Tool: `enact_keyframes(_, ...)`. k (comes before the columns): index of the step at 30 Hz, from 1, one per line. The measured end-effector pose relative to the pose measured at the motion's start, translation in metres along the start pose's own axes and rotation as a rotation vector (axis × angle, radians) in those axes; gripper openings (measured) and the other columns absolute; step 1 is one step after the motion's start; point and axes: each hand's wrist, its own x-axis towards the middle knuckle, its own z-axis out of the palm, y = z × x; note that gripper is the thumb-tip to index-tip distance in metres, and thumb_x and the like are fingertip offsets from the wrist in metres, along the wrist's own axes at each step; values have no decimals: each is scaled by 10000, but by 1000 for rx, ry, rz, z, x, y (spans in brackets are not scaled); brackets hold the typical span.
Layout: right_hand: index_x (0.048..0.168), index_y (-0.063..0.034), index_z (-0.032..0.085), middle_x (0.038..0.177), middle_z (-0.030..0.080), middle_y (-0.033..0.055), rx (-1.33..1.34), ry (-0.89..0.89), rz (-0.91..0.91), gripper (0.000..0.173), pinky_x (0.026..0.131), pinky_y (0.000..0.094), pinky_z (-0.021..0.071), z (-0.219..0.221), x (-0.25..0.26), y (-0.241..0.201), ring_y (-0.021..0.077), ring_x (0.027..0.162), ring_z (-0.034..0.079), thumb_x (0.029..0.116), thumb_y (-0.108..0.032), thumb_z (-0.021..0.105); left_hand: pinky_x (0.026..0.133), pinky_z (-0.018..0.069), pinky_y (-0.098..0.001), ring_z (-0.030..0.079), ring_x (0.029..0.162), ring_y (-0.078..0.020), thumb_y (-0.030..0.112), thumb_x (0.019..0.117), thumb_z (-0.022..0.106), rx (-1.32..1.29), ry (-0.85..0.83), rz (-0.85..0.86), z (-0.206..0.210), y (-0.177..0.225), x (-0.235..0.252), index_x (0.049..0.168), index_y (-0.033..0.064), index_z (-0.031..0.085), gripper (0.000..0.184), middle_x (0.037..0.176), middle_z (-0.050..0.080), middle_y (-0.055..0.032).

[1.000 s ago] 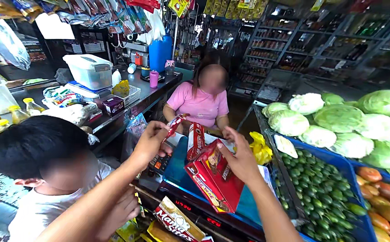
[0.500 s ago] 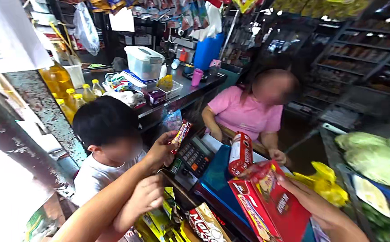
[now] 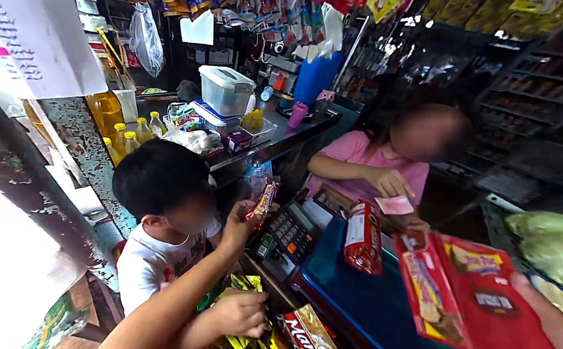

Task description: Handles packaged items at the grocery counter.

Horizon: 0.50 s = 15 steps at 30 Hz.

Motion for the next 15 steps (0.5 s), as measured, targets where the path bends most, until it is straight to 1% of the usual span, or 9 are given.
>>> enact_keyframes(1, 1429, -107, 476, 1249, 694, -43, 43, 64, 2, 440, 1006, 280, 554, 3, 0, -3, 59, 1128, 674, 1128, -341, 258, 798, 587, -340, 687, 980, -211, -57, 942, 621, 30, 1, 38, 0, -3, -2, 1331, -79, 445, 428, 1185, 648, -219)
enact_keyframes(2, 1422, -131, 459, 1201, 691, -68, 53, 116, 15, 434, 942, 255, 576, 5, 1, -5, 27, 1075, 679, 1123, -350, 234, 781, 577, -312, 686, 961, -179, -44, 943, 620, 89, 8, 64, 1, -2, -6, 1322, -62, 456, 413, 1156, 665, -187)
enact_keyframes(3, 1434, -147, 450, 1195, 691, -77, 68, 137, 19, 445, 914, 250, 586, 4, 3, -4, 17, 1056, 682, 1119, -365, 223, 795, 575, -298, 683, 966, -157, -34, 949, 620, 163, 24, 43, 4, 5, -13, 1327, -42, 453, 413, 1154, 669, -160)
enact_keyframes(5, 1450, -144, 433, 1194, 686, -75, 88, 170, 27, 450, 898, 240, 585, 6, 4, -4, 11, 1048, 680, 1123, -360, 210, 926, 521, -317, 637, 1061, -144, -41, 979, 599, 270, 51, -100, 16, 30, -27, 1411, -8, 393, 480, 1238, 639, -131)
enact_keyframes(7, 1421, -135, 459, 1150, 690, -71, 94, 248, 62, 431, 864, 224, 586, 17, 2, -9, 1, 1006, 685, 1131, -338, 215, 839, 572, -295, 681, 995, -154, -42, 915, 640, 246, 14, 170, 3, -1, -16, 1344, -57, 402, 491, 1131, 671, -155)
enact_keyframes(8, 1415, -126, 468, 1145, 690, -56, 88, 260, 79, 428, 856, 229, 587, 19, 3, -8, 8, 997, 687, 1131, -335, 226, 828, 578, -301, 688, 994, -167, -43, 904, 644, 220, -6, 243, 0, -10, -11, 1350, -66, 392, 513, 1125, 672, -166)
enact_keyframes(11, 1398, -106, 494, 1155, 690, -28, 32, 263, 125, 425, 862, 245, 579, 23, 2, -7, 21, 996, 683, 1128, -333, 258, 827, 580, -297, 692, 1007, -161, -31, 902, 661, 202, -3, 226, -1, -7, -7, 1370, -69, 365, 555, 1152, 670, -177)
enact_keyframes(13, 1397, -97, 500, 1168, 678, -14, 7, 262, 150, 427, 873, 251, 568, 23, 3, -5, 28, 1003, 674, 1125, -337, 275, 794, 593, -308, 699, 963, -168, -18, 900, 672, 176, 17, 177, -1, -2, -4, 1369, -109, 361, 570, 1142, 662, -202)
enact_keyframes(15, 1392, -109, 514, 1166, 695, -14, 39, 268, 155, 415, 882, 268, 583, 17, 7, 3, 45, 1012, 688, 1120, -348, 310, 776, 600, -309, 712, 900, -169, -25, 939, 658, 116, 30, 118, -3, 3, 1, 1383, -104, 362, 539, 1126, 673, -203)
